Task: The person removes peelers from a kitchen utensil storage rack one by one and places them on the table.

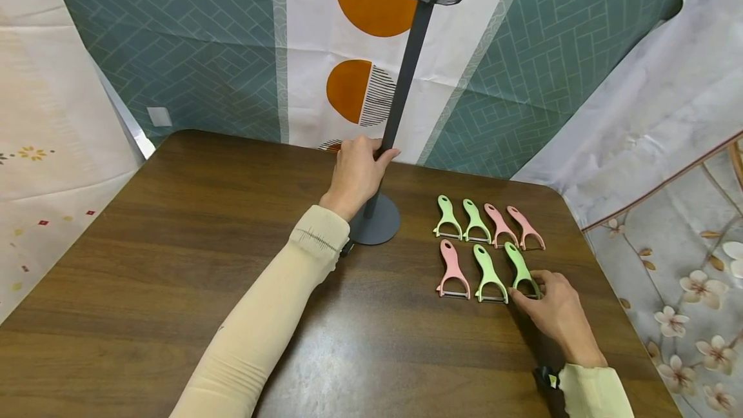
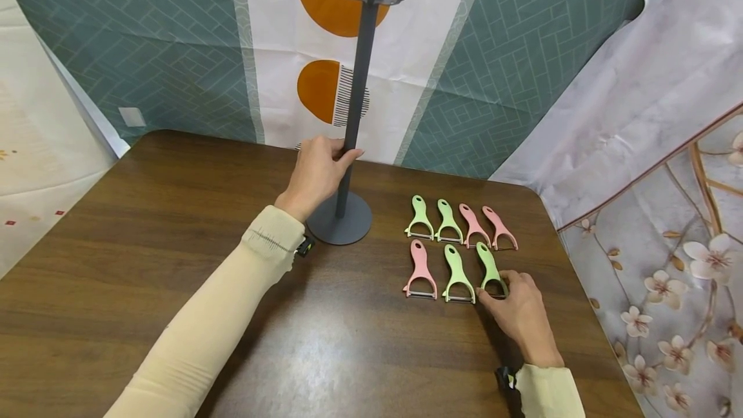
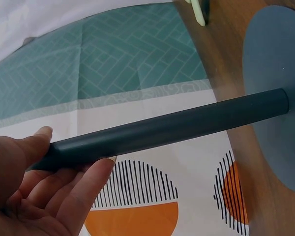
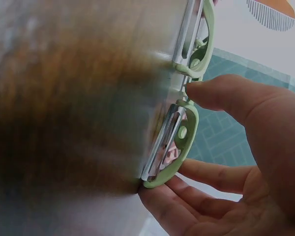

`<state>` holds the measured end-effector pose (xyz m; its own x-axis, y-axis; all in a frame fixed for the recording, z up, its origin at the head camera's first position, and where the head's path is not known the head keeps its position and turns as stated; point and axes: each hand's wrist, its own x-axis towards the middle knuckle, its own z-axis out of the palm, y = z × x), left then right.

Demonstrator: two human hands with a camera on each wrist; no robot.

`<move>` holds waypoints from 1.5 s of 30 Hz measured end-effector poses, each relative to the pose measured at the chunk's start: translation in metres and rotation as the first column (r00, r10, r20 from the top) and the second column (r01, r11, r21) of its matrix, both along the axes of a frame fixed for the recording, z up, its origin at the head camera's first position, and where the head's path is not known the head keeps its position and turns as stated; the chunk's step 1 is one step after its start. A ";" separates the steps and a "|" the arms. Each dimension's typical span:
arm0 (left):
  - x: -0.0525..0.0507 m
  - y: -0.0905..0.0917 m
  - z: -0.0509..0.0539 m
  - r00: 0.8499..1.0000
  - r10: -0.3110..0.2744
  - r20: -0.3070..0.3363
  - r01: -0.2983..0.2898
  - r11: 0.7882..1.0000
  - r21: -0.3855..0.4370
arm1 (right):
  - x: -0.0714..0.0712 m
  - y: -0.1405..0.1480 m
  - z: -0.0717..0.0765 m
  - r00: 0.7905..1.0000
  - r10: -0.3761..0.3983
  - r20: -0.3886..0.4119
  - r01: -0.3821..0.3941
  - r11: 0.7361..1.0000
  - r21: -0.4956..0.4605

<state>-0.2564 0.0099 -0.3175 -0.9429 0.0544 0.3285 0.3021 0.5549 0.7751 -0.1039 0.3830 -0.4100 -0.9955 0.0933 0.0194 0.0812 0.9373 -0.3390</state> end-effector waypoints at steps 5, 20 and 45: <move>0.000 0.000 0.001 1.000 -0.003 0.004 0.003 1.000 0.001 | 0.000 -0.001 0.000 1.000 0.005 -0.001 -0.005 1.000 0.011; 0.001 -0.001 0.000 1.000 0.008 0.001 -0.008 1.000 -0.004 | -0.004 -0.001 -0.002 1.000 -0.004 0.011 0.004 1.000 0.030; 0.001 -0.001 -0.002 1.000 0.011 -0.008 -0.011 1.000 0.009 | -0.005 0.000 -0.003 0.999 -0.040 0.019 0.039 0.999 0.017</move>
